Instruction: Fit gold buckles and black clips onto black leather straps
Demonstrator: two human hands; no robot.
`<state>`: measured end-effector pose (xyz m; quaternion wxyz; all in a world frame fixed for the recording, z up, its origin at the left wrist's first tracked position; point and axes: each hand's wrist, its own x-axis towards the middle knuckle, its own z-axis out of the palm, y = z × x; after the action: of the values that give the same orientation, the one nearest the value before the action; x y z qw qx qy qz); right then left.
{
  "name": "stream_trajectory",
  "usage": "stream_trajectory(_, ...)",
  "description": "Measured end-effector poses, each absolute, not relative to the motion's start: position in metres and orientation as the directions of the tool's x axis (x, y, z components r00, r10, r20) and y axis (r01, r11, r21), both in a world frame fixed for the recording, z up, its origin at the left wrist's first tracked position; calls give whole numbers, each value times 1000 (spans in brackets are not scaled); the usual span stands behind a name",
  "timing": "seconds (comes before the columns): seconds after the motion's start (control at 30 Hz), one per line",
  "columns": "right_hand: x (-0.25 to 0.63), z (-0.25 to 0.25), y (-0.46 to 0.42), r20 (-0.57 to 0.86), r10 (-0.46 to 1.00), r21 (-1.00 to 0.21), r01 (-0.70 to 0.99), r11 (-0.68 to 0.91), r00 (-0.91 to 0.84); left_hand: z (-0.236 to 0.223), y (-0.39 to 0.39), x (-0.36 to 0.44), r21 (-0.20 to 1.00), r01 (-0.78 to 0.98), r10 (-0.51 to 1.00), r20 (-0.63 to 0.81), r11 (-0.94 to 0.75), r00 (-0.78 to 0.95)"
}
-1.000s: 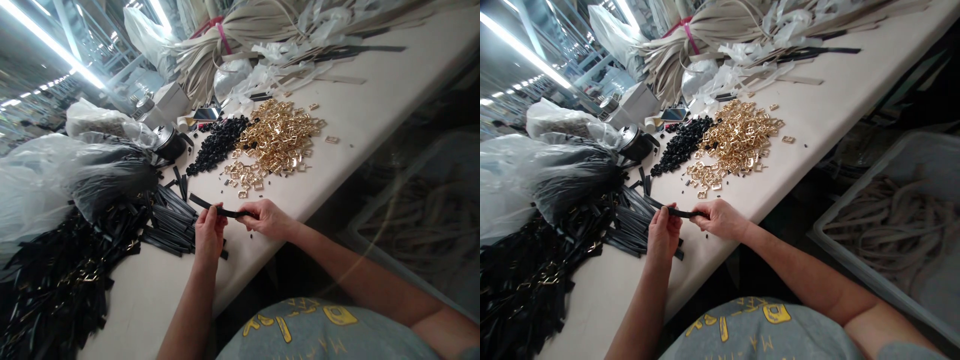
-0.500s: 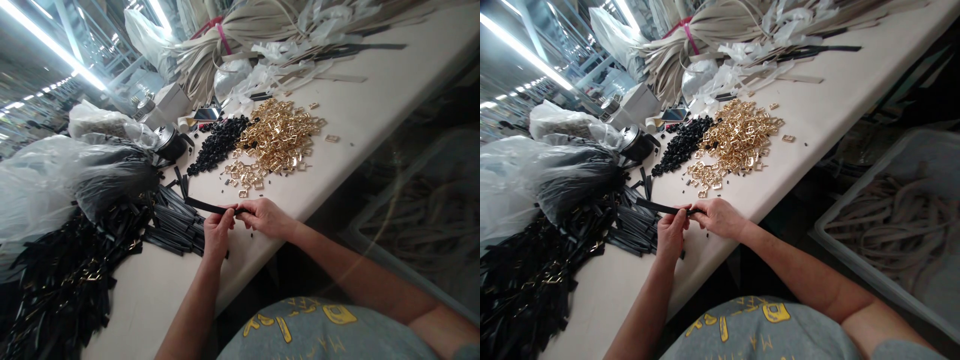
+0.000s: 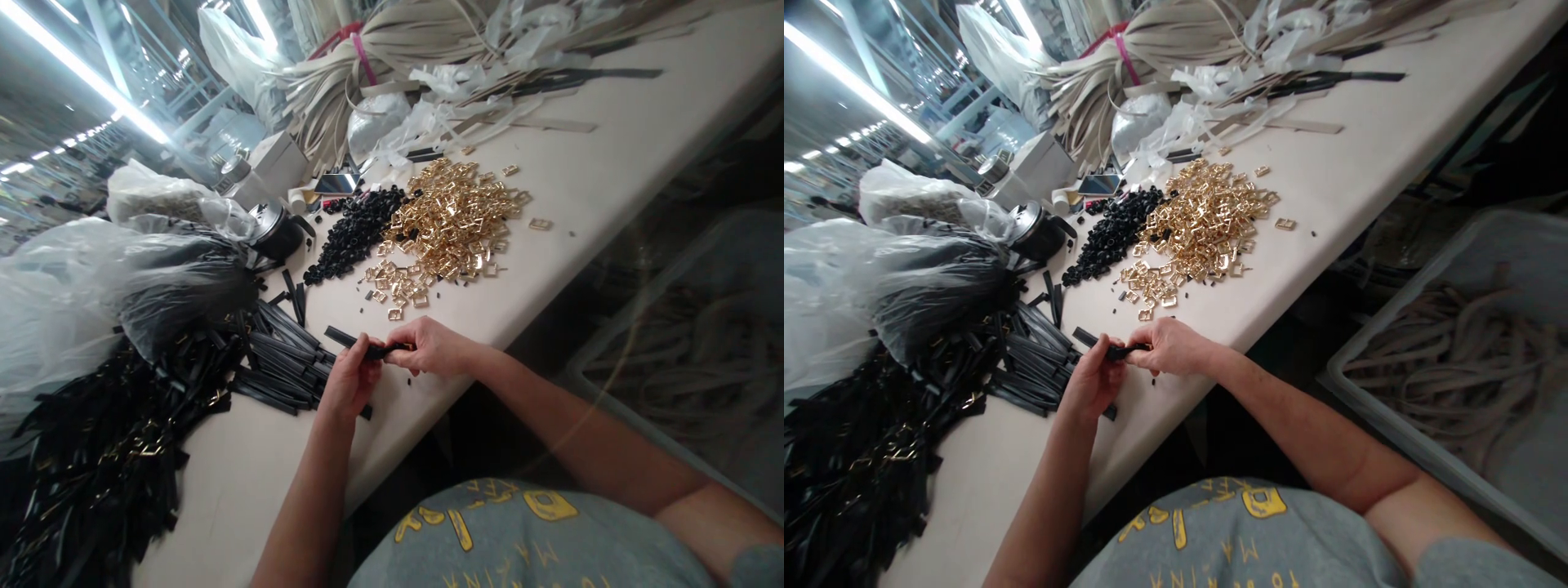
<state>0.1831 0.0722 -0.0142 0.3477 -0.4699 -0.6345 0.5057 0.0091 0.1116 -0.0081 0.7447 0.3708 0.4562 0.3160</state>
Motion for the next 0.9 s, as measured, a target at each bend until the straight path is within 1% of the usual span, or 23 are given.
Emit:
stream_trajectory(0.1, 187, -8, 77, -68, 923, -947, 314, 60, -379, -7, 113, 5, 788, -159, 762, -490, 595, 422)
stream_trajectory(0.2, 189, -2, 81, -97, 905, -906, 414, 93, -415, -11, 113, 2, 786, -178, 767, -481, 592, 424)
stream_trajectory(0.3, 189, 2, 84, -116, 896, -874, 472, 112, -428, -15, 112, 4, 846, -134, 810, -430, 515, 399)
stream_trajectory(0.37, 187, 2, 83, -122, 910, -867, 489, 97, -396, -17, 110, 7, 911, -102, 869, -341, 399, 358)
stream_trajectory(0.43, 185, 0, 82, -117, 934, -881, 469, 59, -337, -19, 108, 10, 954, -99, 921, -241, 282, 306)
stream_trajectory(0.5, 182, -2, 80, -91, 955, -911, 412, 34, -281, -19, 107, 13, 960, -126, 938, -209, 251, 276)
stream_trajectory(0.63, 180, -7, 77, -35, 980, -943, 332, 32, -194, -20, 105, 11, 950, -176, 941, -206, 259, 269)
stream_trajectory(0.77, 179, -10, 76, -19, 981, -937, 347, 50, -193, -19, 107, 8, 966, -129, 951, -189, 225, 245)
stream_trajectory(0.9, 177, -12, 73, -9, 986, -920, 387, 58, -169, -16, 107, 11, 940, -180, 943, -250, 291, 220)
